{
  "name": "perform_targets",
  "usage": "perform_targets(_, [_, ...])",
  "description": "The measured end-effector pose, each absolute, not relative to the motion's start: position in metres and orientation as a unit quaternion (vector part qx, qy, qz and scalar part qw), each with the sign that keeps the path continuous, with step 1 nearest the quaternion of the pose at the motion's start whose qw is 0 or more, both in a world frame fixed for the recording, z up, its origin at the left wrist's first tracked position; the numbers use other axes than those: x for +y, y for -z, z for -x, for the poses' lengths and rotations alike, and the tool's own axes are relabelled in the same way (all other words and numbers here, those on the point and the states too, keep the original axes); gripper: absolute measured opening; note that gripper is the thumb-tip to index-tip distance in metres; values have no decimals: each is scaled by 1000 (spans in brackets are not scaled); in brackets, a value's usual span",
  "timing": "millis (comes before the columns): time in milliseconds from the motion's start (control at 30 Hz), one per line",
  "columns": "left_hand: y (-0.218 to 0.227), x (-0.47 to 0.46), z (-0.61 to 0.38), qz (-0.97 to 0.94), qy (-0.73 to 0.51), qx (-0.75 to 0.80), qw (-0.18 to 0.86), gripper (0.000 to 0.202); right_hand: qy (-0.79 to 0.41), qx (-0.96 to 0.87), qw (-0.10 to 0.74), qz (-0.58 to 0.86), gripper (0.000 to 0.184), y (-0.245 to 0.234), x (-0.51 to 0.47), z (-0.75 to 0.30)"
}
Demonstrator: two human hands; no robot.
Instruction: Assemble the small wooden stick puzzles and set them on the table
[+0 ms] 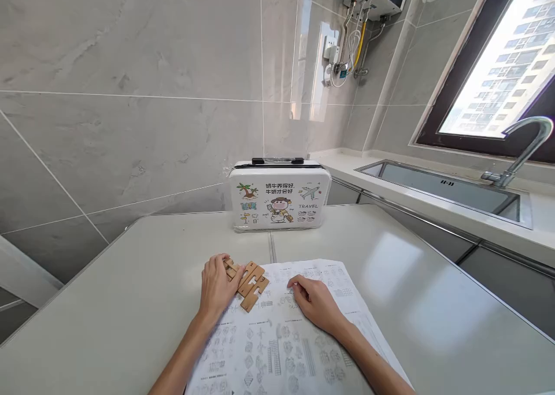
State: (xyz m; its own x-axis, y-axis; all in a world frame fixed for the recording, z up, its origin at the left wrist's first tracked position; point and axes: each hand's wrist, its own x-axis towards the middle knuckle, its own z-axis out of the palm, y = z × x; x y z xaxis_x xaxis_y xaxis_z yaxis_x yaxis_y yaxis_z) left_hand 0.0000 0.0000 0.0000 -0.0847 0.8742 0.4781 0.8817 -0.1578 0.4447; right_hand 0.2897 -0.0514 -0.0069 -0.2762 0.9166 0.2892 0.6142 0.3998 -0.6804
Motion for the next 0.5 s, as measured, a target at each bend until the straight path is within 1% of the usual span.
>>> perform_targets(133, [3,0,1,681,342,-648,4,49,-230,-767,335,497,27,6,-51,-290])
perform_targets(300, [4,-1,2,685,342,-643,11,45,-235,-765,338,495,27,5,-51,-291])
perform_targets(500, [-4,-2,4,679,348,-646,11,46,-237,-763,340,496,26,4,-51,-291])
